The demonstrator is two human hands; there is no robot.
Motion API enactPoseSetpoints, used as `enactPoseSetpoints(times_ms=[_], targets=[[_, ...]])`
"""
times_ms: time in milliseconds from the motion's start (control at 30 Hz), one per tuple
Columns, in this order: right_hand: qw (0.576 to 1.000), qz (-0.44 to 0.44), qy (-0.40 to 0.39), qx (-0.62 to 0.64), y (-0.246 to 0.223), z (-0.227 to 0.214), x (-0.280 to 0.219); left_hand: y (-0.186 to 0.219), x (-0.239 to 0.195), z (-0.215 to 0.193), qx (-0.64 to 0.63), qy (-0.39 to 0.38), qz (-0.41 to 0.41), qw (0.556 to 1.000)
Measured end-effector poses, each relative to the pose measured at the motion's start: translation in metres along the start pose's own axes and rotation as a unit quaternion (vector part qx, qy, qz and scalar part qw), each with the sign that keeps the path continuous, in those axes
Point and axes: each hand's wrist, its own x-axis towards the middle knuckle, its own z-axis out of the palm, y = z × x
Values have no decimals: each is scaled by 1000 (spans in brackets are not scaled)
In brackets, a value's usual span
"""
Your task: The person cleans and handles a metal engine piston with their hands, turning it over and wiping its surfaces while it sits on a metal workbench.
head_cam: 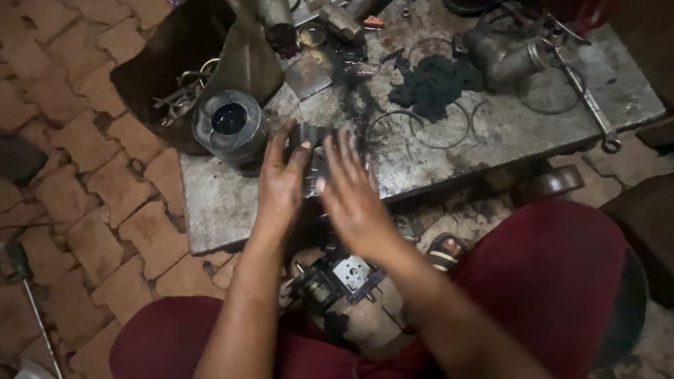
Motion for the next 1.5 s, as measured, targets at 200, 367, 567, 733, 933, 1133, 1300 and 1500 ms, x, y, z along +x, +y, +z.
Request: enactPoseSetpoints(times_ms=[200,367,567,733,933,1133,1300,1500], targets=[[993,5,33,115,-38,-26,42,-9,-5,-8,106,9,77,991],[996,-37,48,68,-37,-12,5,-11,2,-8,-56,5,-41,998],[986,3,58,154,9,3,44,-3,1,-4,-4,13,-22,1000],[980,-9,78,182,-14,-1,14,7,0,-2,-95,13,-30,995],[970,90,51,220,4,4,31,-5,-8,-9,10,0,-10,1000],[981,-23,104,162,41,25,36,-12,-4,-6,108,14,155,982],[968,18,113,223,37,38,7,-7,-7,-3,-4,41,-7,999],[945,77,183,260,-5,36,-6,8,-7,-2,-122,42,-88,988]])
